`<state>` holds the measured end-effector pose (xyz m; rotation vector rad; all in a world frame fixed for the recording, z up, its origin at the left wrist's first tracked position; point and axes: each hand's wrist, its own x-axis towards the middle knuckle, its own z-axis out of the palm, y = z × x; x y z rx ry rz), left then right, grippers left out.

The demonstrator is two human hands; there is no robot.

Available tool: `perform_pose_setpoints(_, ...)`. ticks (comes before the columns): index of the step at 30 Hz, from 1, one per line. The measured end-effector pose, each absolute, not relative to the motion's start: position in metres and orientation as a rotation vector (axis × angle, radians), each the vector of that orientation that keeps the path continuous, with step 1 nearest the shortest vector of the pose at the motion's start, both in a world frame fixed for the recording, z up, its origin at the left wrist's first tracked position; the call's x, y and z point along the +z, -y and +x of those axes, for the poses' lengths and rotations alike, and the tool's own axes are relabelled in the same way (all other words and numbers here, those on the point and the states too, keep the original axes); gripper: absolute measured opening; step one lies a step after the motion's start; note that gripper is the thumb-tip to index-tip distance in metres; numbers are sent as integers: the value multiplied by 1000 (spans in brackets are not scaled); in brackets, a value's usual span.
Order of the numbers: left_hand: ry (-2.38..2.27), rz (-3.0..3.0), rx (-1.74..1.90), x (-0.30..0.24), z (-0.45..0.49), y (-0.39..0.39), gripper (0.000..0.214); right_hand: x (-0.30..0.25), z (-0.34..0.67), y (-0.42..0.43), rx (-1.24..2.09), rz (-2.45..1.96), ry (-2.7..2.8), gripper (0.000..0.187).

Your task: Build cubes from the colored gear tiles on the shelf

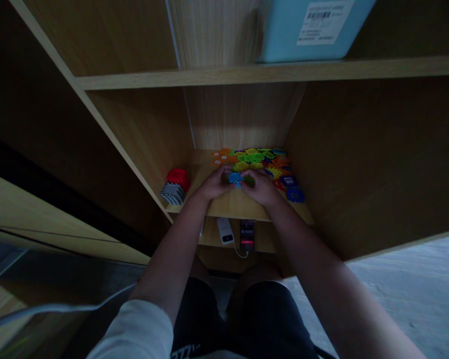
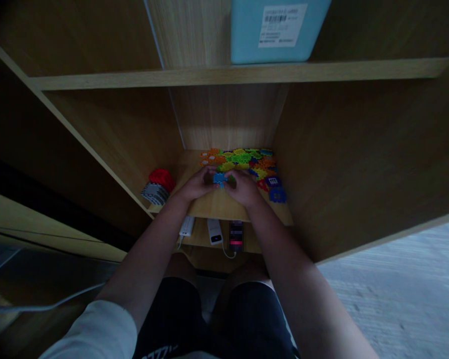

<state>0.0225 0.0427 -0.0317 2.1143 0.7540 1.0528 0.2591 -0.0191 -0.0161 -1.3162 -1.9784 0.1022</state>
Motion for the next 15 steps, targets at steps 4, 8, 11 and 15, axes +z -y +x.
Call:
perform_pose_setpoints(4, -737, 2105, 1035, -30, 22, -42, 77, -16, 259, 19, 117, -1323, 1984, 20)
perform_pose_setpoints(8, -728, 2083, 1040, -31, 22, -42, 76, -15, 259, 20, 126, -1323, 1992, 20)
perform_pose_setpoints(11, -735, 2064, 1041, -32, 22, -43, 79, -15, 258, 20, 126, -1329, 1992, 20)
perform_pose_setpoints(15, -730, 2043, 1043, -33, 23, -43, 80, -15, 258, 20, 124, -1334, 1994, 21)
